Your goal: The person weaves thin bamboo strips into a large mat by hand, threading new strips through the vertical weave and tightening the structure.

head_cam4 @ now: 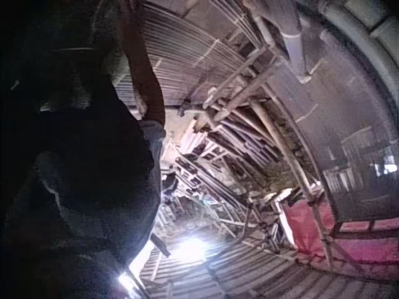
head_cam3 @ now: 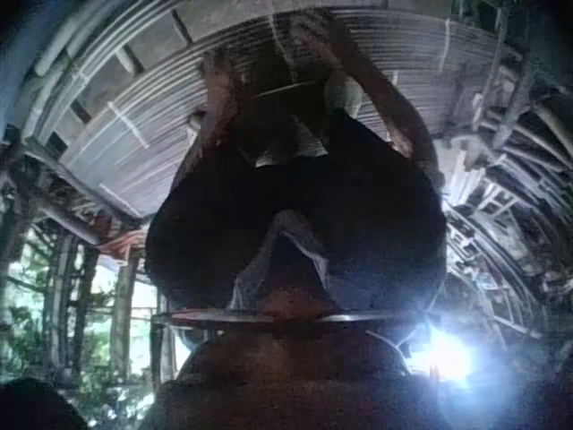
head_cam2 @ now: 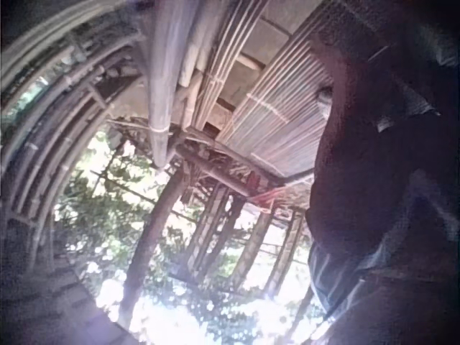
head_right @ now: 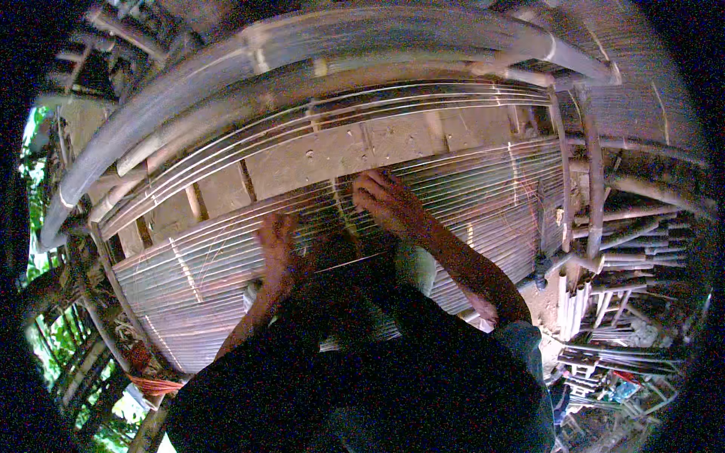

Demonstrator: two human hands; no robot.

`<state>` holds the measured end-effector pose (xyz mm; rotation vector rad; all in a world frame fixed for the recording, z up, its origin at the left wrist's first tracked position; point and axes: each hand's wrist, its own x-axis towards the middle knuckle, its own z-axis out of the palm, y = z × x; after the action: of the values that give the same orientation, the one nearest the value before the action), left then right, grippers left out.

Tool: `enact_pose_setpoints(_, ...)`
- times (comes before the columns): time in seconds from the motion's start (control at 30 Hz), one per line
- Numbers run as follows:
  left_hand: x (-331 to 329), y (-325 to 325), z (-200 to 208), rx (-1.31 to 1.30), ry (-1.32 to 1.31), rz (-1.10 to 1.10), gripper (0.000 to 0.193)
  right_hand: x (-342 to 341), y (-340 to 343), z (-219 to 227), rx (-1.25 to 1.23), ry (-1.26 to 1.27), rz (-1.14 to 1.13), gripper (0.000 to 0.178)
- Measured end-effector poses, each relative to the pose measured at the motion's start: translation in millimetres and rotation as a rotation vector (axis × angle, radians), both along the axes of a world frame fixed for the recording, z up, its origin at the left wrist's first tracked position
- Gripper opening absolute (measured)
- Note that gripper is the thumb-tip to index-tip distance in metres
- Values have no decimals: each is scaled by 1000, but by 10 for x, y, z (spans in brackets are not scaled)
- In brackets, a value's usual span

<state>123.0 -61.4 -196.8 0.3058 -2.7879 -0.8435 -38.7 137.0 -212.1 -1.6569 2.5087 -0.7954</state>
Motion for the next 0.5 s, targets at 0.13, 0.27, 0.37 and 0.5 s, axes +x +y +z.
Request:
enact_pose_setpoints(0.13,-134,395,10,137,-103,-152,43,55,1,155,92,-84,84,16)
enact_pose_setpoints(0.27,-149,397,270,965,-576,-90,34,-8,47,580,294,-621,219,24)
enact_pose_setpoints(0.37,-117,346,435,1132,-680,-3,28,-185,251,492,200,-767,267,33)
enact_pose_setpoints(0.5,79,187,408,1107,-720,204,25,-608,548,152,-12,-486,-55,45)
